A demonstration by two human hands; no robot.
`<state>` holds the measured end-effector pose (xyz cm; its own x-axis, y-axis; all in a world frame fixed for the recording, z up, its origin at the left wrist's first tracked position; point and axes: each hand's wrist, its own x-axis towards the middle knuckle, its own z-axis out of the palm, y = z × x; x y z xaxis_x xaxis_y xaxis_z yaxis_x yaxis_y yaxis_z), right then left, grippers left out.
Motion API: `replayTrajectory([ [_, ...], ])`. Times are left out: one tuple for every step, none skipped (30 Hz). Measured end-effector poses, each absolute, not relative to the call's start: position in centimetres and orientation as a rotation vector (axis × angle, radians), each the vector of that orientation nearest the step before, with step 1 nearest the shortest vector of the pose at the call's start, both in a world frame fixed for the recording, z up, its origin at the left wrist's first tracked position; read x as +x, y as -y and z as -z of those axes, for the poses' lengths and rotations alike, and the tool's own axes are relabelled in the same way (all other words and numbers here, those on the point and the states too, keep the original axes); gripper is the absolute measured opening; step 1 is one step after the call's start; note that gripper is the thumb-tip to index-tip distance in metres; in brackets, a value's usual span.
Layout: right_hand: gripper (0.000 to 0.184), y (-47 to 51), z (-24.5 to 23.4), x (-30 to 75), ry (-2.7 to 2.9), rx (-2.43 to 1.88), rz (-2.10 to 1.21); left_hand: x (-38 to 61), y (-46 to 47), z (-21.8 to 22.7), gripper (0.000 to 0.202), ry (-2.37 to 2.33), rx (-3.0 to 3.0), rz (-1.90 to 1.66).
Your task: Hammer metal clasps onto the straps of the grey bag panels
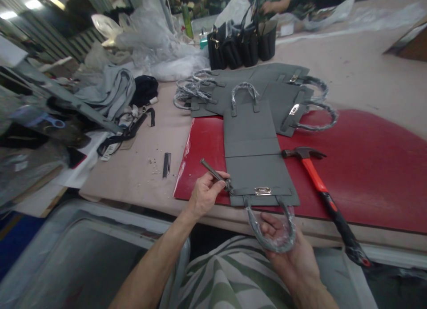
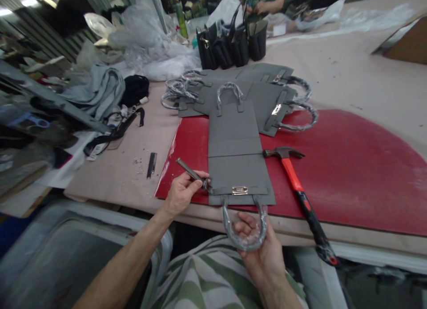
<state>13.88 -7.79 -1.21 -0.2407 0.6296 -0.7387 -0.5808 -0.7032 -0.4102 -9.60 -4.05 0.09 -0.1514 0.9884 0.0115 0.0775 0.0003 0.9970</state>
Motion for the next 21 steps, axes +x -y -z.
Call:
replayTrajectory([
  [0.046, 7.7, 1.3, 13.8, 0.047, -1.214, -2.035, -9.5, 4.1, 0.0, 0.023, -1.365, 1.198, -1.303],
  [0.044, 7.6, 1.4, 13.8, 0.041, -1.201, -2.054, -9.5, 4.2, 0.1, 0.022, -1.355, 1.203, -1.321],
  [0.043, 7.6, 1.5, 13.7, 0.045, -1.185, -2.065, -9.4, 4.3, 0.3, 0.021, -1.343, 1.211, -1.339],
  [0.044, 7.5, 1.6, 13.7, 0.053, -1.167, -2.067, -9.4, 4.4, 0.4, 0.019, -1.33, 1.224, -1.354],
  [0.045, 7.5, 1.7, 13.7, 0.061, -1.144, -2.061, -9.3, 4.4, 0.6, 0.018, -1.321, 1.238, -1.369],
  [0.047, 7.5, 1.8, 13.8, 0.064, -1.118, -2.053, -9.2, 4.5, 0.7, 0.017, -1.314, 1.252, -1.38],
  [0.048, 7.5, 1.9, 13.8, 0.059, -1.093, -2.049, -9.2, 4.5, 0.9, 0.016, -1.307, 1.262, -1.388],
  [0.047, 7.6, 1.9, 13.9, 0.05, -1.07, -2.049, -9.1, 4.6, 1.0, 0.015, -1.299, 1.266, -1.393],
  [0.045, 7.6, 2.0, 13.9, 0.043, -1.054, -2.057, -9.1, 4.6, 1.1, 0.015, -1.289, 1.261, -1.398],
  [0.041, 7.7, 2.1, 14.0, 0.041, -1.048, -2.071, -9.0, 4.6, 1.2, 0.015, -1.278, 1.25, -1.403],
  [0.038, 7.7, 2.3, 14.0, 0.05, -1.049, -2.09, -9.0, 4.6, 1.3, 0.015, -1.266, 1.238, -1.411],
  [0.035, 7.8, 2.4, 13.9, 0.066, -1.055, -2.1, -8.9, 4.7, 1.3, 0.015, -1.256, 1.228, -1.421],
  [0.033, 7.8, 2.6, 13.8, 0.085, -1.062, -2.097, -8.9, 4.7, 1.3, 0.015, -1.249, 1.224, -1.434],
  [0.031, 7.8, 2.9, 13.8, 0.104, -1.069, -2.091, -8.8, 4.7, 1.3, 0.015, -1.245, 1.232, -1.442],
  [0.03, 7.8, 3.1, 13.7, 0.116, -1.072, -2.088, -8.8, 4.7, 1.3, 0.014, -1.243, 1.25, -1.444],
  [0.029, 7.7, 3.3, 13.6, 0.124, -1.068, -2.091, -8.8, 4.8, 1.3, 0.014, -1.243, 1.272, -1.444],
  [0.029, 7.7, 3.5, 13.5, 0.127, -1.061, -2.1, -8.8, 4.8, 1.3, 0.013, -1.244, 1.299, -1.441],
  [0.029, 7.6, 3.6, 13.4, 0.127, -1.053, -2.113, -8.7, 4.8, 1.3, 0.013, -1.246, 1.327, -1.44],
  [0.031, 7.6, 3.6, 13.4, 0.122, -1.048, -2.122, -8.7, 4.8, 1.3, 0.012, -1.247, 1.355, -1.441],
  [0.034, 7.6, 3.6, 13.3, 0.113, -1.047, -2.116, -8.7, 4.8, 1.4, 0.012, -1.247, 1.382, -1.447],
  [0.038, 7.7, 3.5, 13.2, 0.1, -1.056, -2.089, -8.7, 4.8, 1.5, 0.012, -1.245, 1.41, -1.456],
])
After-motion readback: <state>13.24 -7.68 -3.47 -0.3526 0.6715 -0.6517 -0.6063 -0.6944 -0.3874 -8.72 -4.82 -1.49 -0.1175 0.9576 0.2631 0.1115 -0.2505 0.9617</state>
